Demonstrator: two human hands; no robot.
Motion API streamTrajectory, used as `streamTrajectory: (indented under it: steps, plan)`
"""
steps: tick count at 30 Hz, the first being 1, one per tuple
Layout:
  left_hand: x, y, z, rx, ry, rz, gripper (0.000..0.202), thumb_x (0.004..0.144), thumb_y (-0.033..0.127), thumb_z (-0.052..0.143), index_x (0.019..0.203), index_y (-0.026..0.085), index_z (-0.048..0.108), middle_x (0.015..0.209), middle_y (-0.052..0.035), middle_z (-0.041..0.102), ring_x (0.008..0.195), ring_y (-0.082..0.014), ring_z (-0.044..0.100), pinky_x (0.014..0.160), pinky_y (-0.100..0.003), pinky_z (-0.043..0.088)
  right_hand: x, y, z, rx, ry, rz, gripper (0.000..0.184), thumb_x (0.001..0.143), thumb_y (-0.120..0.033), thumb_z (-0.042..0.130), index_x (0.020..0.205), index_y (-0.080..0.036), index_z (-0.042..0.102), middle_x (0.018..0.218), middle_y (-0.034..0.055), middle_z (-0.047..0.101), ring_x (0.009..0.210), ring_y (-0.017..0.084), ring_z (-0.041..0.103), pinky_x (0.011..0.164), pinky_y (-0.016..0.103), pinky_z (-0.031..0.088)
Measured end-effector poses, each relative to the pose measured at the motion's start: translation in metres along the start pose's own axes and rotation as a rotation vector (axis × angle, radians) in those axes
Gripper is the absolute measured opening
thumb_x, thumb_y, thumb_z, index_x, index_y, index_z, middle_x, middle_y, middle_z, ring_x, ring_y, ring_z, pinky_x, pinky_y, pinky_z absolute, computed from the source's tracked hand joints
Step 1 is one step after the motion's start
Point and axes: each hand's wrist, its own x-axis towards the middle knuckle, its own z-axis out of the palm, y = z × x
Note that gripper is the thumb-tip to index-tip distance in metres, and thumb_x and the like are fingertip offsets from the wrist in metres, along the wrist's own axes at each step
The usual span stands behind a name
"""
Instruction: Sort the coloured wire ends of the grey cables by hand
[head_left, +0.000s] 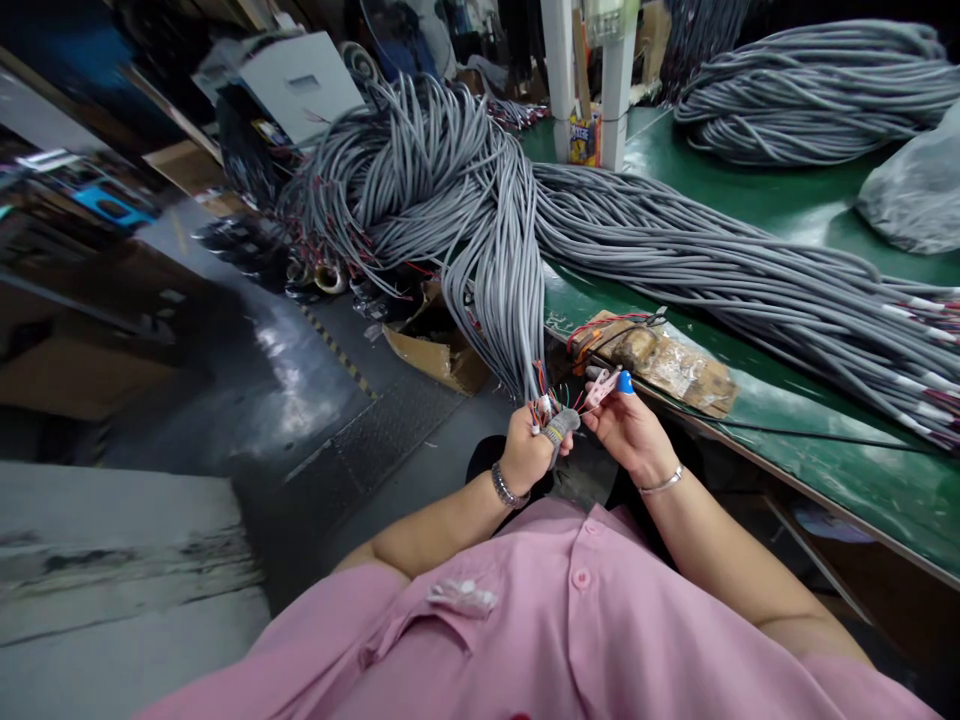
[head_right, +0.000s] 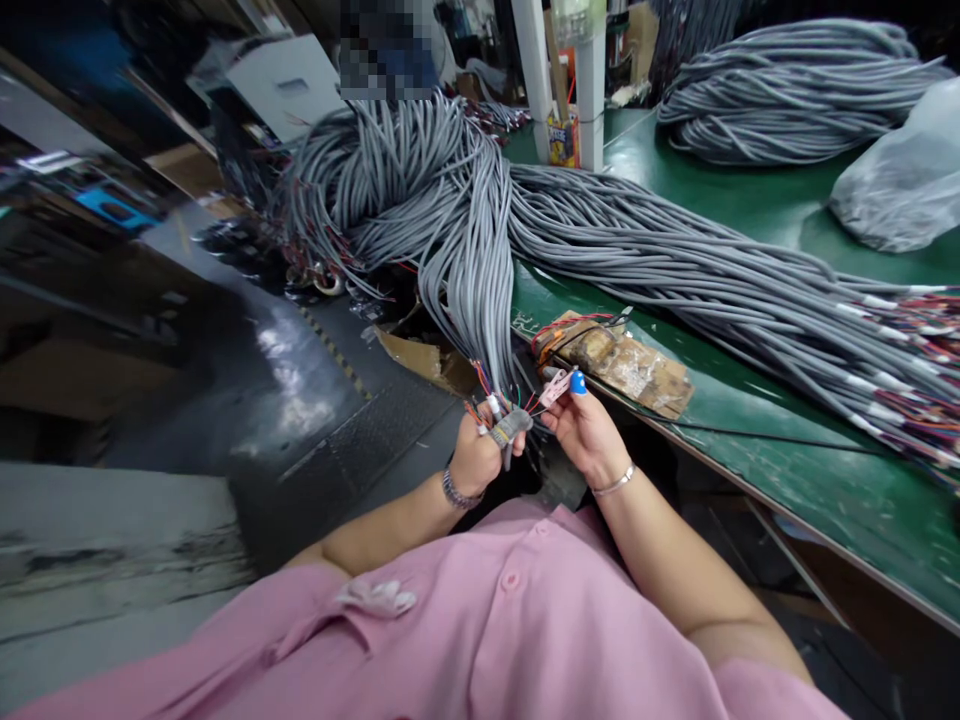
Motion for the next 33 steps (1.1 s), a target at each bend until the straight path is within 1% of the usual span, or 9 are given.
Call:
streamTrajectory:
  steps: [4,7,12,18,20,22,24,28,33]
  plan:
    - [0.000,0.003,0.000,0.072,-0.028,0.005,0.037,0.078,0.048,0.067,0.065,0.015,0.055,0.050,0.0019,0.056,0.041,-0.0081,0.049,0.043,-0.021,0.040,0.003,0.001,0.001,0.043,0.006,-0.015,0.025,0.076,-0.045,0.073,0.087,-0.023,0.069,0.085,-0.0012,0.071,0.070,0.011,0.061,0.064,0.022,0.051]
    - [-0.001,0.007,0.000,0.123,-0.059,0.008,0.037,0.078,0.046,0.067,0.065,0.014,0.055,0.050,0.0016,0.056,0.042,-0.0077,0.050,0.043,-0.020,0.039,0.003,0.003,0.002,0.053,0.007,-0.037,0.026,0.074,-0.045,0.076,0.086,-0.023,0.069,0.083,-0.0019,0.070,0.069,0.010,0.060,0.062,0.021,0.051]
    - [-0.003,0.004,-0.003,0.078,-0.048,0.005,0.036,0.078,0.047,0.069,0.066,0.015,0.054,0.050,0.0021,0.057,0.042,-0.0082,0.051,0.044,-0.021,0.041,0.000,0.005,-0.002,0.070,-0.009,0.001,0.035,0.075,-0.057,0.070,0.088,-0.025,0.068,0.088,-0.0009,0.071,0.069,0.011,0.061,0.063,0.024,0.052]
    - [-0.006,0.000,-0.009,0.014,-0.009,0.034,0.035,0.074,0.044,0.073,0.067,0.015,0.056,0.049,0.0027,0.056,0.042,-0.0076,0.050,0.044,-0.021,0.041,-0.003,-0.004,-0.002,0.010,-0.024,0.053,0.050,0.076,-0.069,0.059,0.089,-0.022,0.069,0.083,0.0027,0.070,0.066,0.013,0.061,0.058,0.024,0.052]
    - [-0.006,0.000,-0.008,0.003,0.033,0.044,0.036,0.072,0.044,0.075,0.066,0.015,0.055,0.049,0.0033,0.056,0.041,-0.0072,0.049,0.043,-0.020,0.040,-0.004,-0.005,0.000,-0.032,-0.011,0.035,0.045,0.075,-0.065,0.065,0.088,-0.022,0.069,0.083,0.0025,0.070,0.065,0.012,0.060,0.057,0.023,0.052]
    - [-0.006,0.000,-0.004,-0.029,0.075,0.057,0.036,0.071,0.044,0.076,0.066,0.016,0.053,0.048,0.0039,0.056,0.040,-0.0069,0.048,0.042,-0.019,0.039,-0.004,-0.005,0.002,-0.069,0.009,-0.011,0.036,0.074,-0.055,0.072,0.087,-0.022,0.069,0.084,0.0016,0.070,0.064,0.011,0.059,0.056,0.021,0.051]
    - [-0.006,-0.002,0.000,-0.055,0.104,0.075,0.036,0.070,0.043,0.076,0.066,0.016,0.052,0.049,0.0043,0.056,0.039,-0.0069,0.049,0.041,-0.019,0.039,-0.004,-0.004,0.003,-0.090,0.027,-0.056,0.030,0.074,-0.049,0.075,0.085,-0.021,0.069,0.082,0.0009,0.070,0.062,0.009,0.057,0.055,0.020,0.050]
    - [-0.004,-0.002,0.006,-0.046,0.121,0.104,0.034,0.071,0.040,0.076,0.066,0.016,0.053,0.049,0.0043,0.056,0.040,-0.0071,0.050,0.042,-0.019,0.041,-0.004,0.000,0.003,-0.039,0.065,-0.063,0.034,0.075,-0.053,0.071,0.084,-0.021,0.069,0.080,0.0005,0.069,0.062,0.010,0.057,0.054,0.020,0.049]
    - [-0.001,0.002,0.010,-0.053,0.127,0.080,0.035,0.071,0.041,0.075,0.067,0.016,0.052,0.049,0.0048,0.054,0.040,-0.0062,0.049,0.041,-0.018,0.039,-0.003,-0.001,0.004,0.001,0.084,-0.041,0.027,0.075,-0.045,0.075,0.086,-0.021,0.070,0.083,0.0004,0.072,0.070,0.012,0.063,0.061,0.023,0.050]
